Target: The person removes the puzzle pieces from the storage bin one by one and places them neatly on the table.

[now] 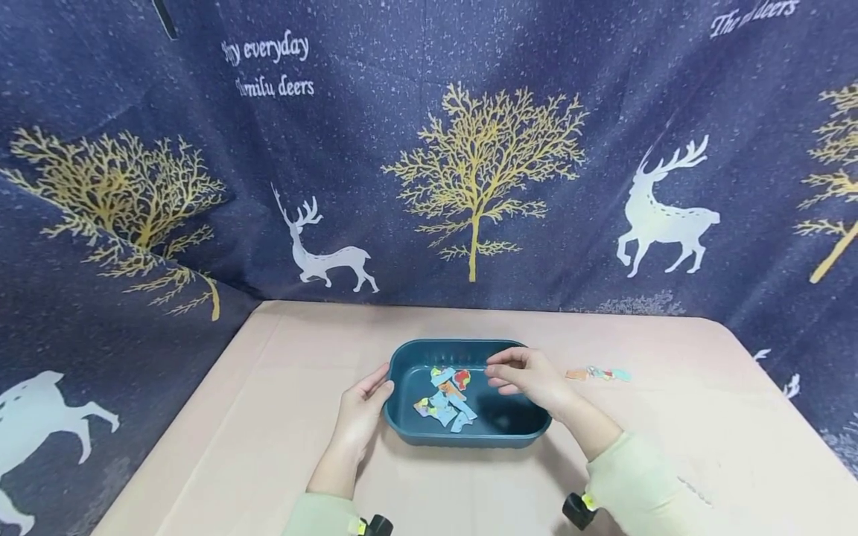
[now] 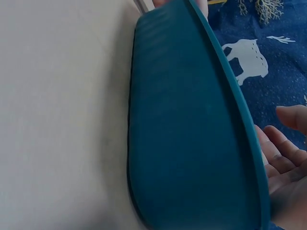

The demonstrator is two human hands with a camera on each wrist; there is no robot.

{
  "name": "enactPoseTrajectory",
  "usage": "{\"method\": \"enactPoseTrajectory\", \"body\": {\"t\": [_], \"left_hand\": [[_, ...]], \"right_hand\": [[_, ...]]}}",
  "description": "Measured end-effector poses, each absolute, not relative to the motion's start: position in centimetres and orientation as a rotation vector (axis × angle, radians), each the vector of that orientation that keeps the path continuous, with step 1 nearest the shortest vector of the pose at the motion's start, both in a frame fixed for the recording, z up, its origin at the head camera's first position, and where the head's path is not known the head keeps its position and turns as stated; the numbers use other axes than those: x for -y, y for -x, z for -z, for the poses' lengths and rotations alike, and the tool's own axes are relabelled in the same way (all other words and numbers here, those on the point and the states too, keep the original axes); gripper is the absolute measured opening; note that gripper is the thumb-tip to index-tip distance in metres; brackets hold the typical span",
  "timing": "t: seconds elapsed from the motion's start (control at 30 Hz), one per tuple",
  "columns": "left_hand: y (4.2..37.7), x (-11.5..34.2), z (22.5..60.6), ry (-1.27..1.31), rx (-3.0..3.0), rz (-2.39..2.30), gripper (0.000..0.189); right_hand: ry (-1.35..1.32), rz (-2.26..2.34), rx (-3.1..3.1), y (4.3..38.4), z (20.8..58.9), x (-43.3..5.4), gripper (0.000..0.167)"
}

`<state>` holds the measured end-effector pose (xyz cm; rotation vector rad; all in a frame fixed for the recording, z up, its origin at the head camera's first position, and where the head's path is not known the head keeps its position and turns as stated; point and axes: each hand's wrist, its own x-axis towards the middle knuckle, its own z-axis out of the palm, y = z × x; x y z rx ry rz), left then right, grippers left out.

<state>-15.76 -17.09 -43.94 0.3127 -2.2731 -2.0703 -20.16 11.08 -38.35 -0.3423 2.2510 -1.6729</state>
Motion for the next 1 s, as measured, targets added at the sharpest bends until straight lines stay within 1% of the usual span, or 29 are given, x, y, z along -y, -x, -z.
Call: {"method": "enactPoseTrajectory", "body": {"t": [0.27,0.5,1.0], "left_hand": [[15.5,17.2,44.1,-0.327,2.28,2.068,0.042],[15.9,17.2,44.0,-0.314,2.27,2.078,0.042],[16.0,17.1,43.8,-0.335,2.263,2.096,0.042]], "right_hand": [[0.34,1.66,-2.233,20.1,39.2,-9.6,0.044],[0.306,1.64,-2.254,20.7,39.6,-8.9,0.04],[0.34,1.577,-2.336,21.3,40.7,-7.2,0.03]]}}
